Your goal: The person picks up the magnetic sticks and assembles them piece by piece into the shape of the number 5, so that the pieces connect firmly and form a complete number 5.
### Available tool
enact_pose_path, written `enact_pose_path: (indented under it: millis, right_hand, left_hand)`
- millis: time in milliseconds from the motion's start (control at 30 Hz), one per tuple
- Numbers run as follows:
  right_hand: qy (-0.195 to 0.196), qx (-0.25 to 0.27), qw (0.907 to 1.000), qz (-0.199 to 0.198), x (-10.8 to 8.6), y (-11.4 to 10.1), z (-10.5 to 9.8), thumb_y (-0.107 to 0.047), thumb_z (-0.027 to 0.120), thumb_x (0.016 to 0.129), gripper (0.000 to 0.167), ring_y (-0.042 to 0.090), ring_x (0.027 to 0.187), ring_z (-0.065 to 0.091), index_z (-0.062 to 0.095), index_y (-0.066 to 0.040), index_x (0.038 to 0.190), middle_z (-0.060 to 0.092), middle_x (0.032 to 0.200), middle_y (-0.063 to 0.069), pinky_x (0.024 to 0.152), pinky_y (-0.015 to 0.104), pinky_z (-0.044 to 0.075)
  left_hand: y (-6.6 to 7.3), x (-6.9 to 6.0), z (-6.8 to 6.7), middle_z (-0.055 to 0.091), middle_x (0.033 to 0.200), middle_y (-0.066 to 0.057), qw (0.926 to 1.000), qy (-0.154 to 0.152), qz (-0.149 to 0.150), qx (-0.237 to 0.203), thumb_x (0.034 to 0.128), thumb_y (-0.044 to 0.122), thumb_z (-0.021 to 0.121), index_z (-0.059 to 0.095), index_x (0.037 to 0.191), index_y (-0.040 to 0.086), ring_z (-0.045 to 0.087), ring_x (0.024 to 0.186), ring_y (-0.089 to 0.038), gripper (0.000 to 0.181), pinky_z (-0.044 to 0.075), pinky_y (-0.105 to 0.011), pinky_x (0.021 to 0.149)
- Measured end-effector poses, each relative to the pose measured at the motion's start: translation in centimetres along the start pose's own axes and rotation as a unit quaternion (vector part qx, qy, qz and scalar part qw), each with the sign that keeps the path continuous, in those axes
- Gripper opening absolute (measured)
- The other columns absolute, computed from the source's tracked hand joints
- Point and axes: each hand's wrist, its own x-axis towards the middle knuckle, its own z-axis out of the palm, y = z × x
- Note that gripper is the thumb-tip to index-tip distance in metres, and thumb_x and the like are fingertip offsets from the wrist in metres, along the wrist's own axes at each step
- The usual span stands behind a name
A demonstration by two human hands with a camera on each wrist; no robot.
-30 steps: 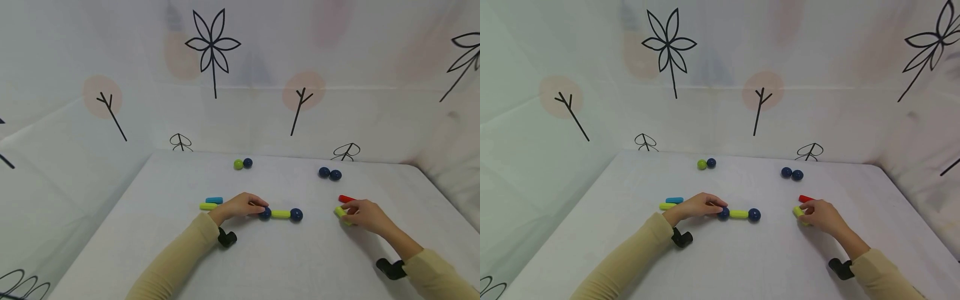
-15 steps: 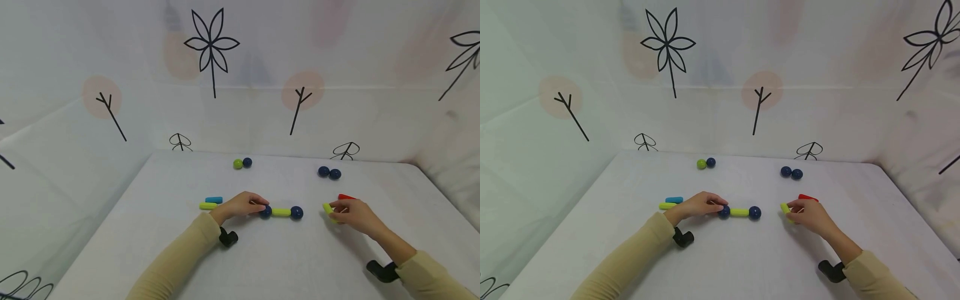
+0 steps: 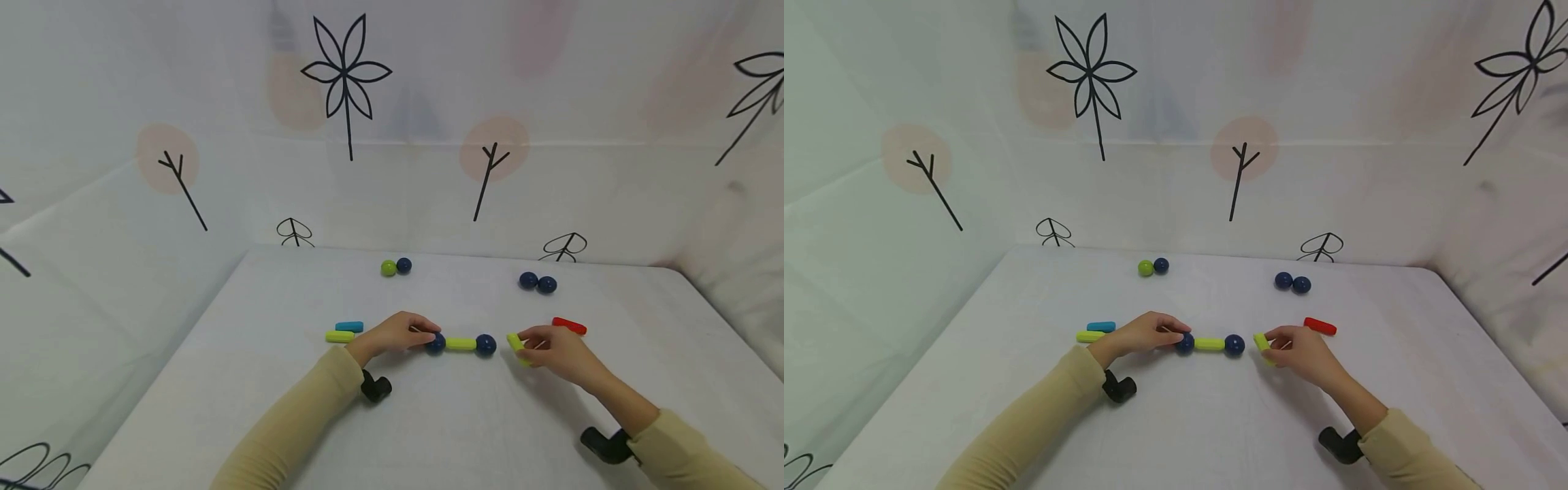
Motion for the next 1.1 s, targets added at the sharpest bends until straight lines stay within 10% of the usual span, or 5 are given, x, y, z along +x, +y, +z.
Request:
enact_pose_path:
  millis: [1100]
  right_hand:
    - [-0.099,0.152,0.9826,0.041,1.0,-3.9,5.4,-0.019,0.070,0.083,0.043,0.018,0.078,0.061,0.059,0.007,0.116,0.064,0.092,0.007,0.072,0.032,0.053]
  left_hand:
    - [0.2,0.2,0.1,0.063,0.104,0.007,1.0000,-0.001,0.001,0.007,0.0919,0.023,0.061,0.067,0.114,0.017,0.054,0.085,-0.008,0.024,0.045,-0.023,0.071]
